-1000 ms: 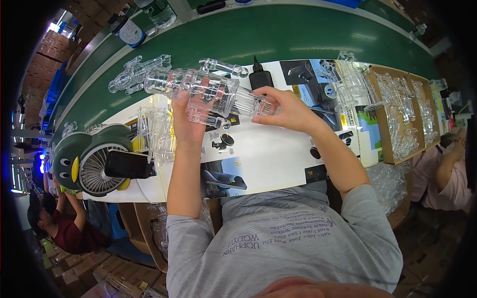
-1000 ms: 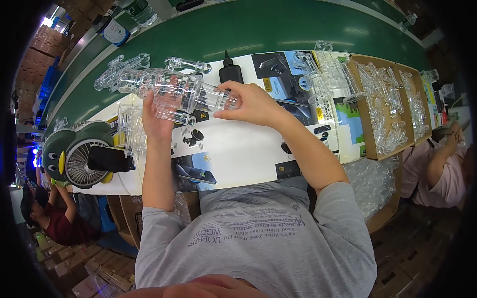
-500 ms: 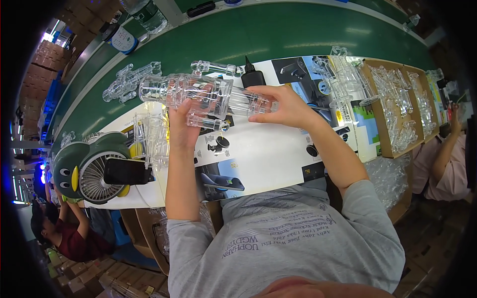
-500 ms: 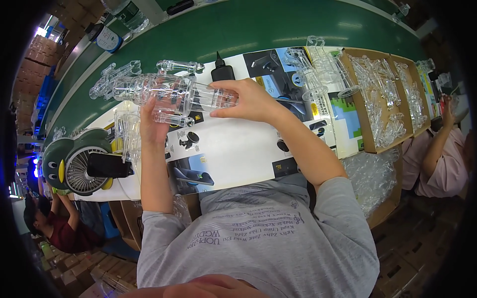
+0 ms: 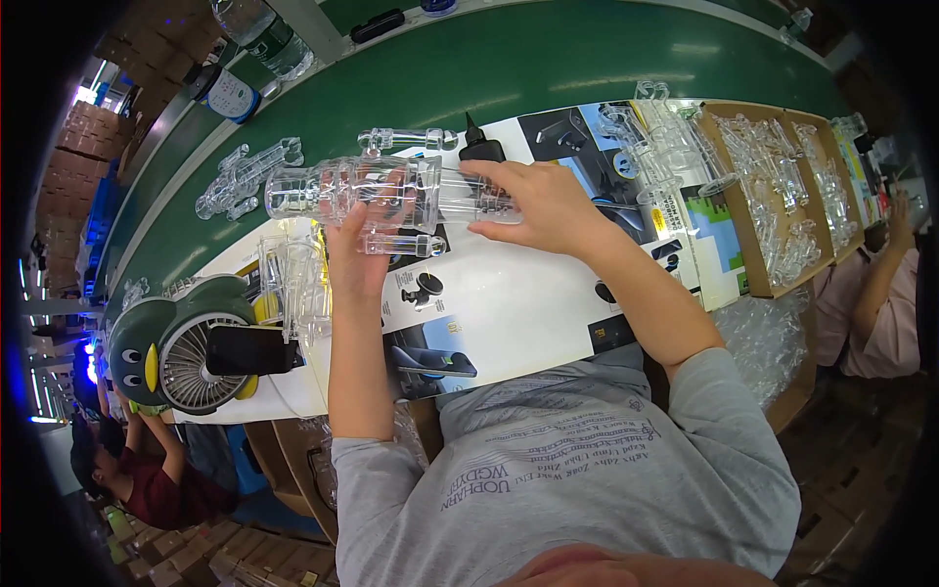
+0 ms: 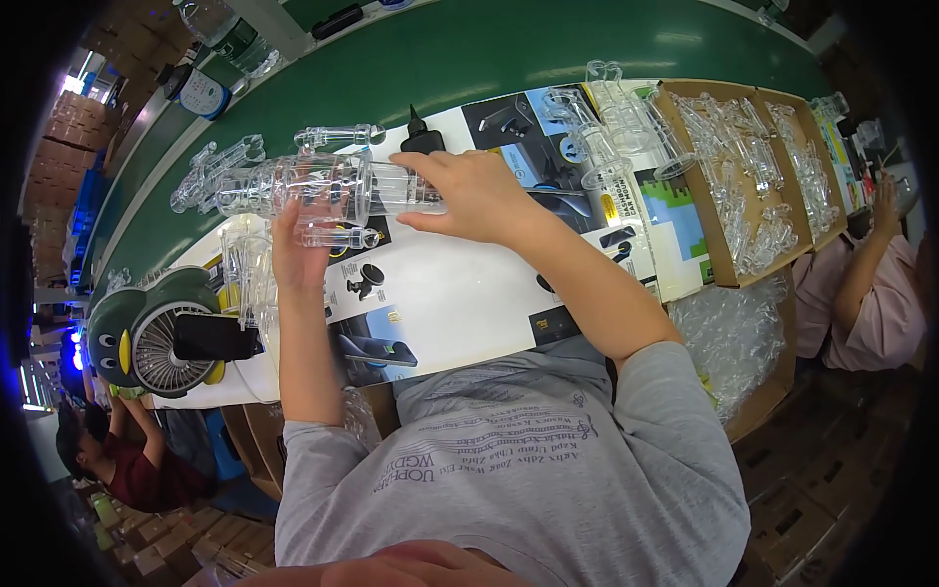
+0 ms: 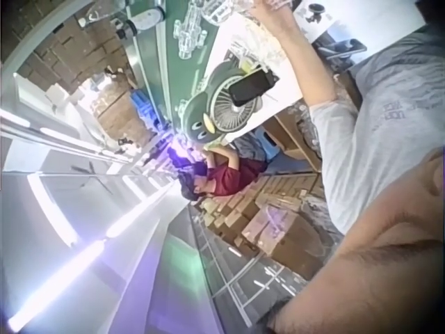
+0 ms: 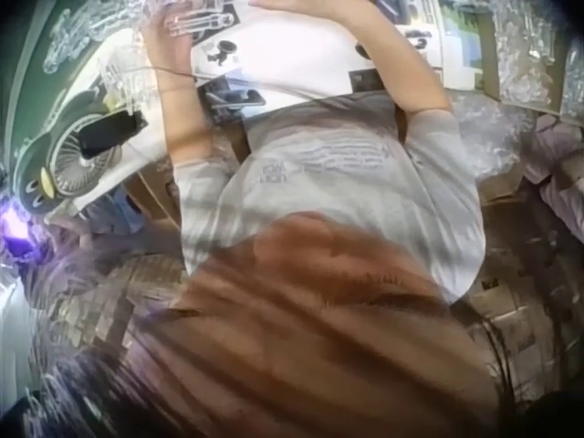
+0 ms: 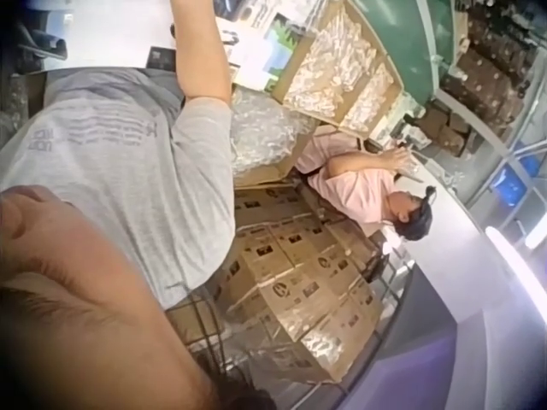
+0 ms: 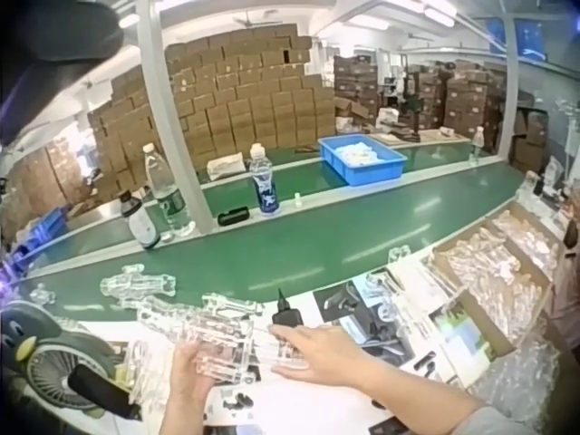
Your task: The person cleans small plastic lenses with a liquid solution from a squeeze bottle, then assembles them into larger clear plastic housings by hand.
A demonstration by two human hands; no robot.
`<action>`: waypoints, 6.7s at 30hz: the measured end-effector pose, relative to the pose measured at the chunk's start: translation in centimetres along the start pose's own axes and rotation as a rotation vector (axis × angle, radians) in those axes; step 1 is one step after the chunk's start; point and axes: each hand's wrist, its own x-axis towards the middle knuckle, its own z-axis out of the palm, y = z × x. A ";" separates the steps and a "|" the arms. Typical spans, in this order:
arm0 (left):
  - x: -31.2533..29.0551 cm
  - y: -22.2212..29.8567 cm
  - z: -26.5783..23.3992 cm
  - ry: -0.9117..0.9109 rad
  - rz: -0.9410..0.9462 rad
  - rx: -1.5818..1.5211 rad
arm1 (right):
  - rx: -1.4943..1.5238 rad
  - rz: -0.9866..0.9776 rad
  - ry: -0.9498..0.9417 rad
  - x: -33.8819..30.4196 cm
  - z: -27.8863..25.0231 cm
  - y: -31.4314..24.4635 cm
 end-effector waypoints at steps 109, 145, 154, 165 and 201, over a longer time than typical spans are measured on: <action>0.9 -2.6 -0.9 -0.033 0.246 1.336 | 0.538 0.053 0.341 8.7 2.8 -4.9; 2.1 -1.3 -2.1 0.286 0.426 0.609 | -0.597 -0.320 0.005 3.4 -0.9 1.1; 1.8 -1.1 -1.6 0.276 0.436 0.626 | -0.760 -0.589 -0.121 3.3 0.1 3.0; 1.0 -1.1 -0.8 0.229 0.420 0.644 | 0.899 0.080 0.635 3.1 0.2 0.3; -0.2 -1.2 1.0 0.151 0.679 1.104 | 1.170 0.263 0.367 -0.1 0.5 -2.5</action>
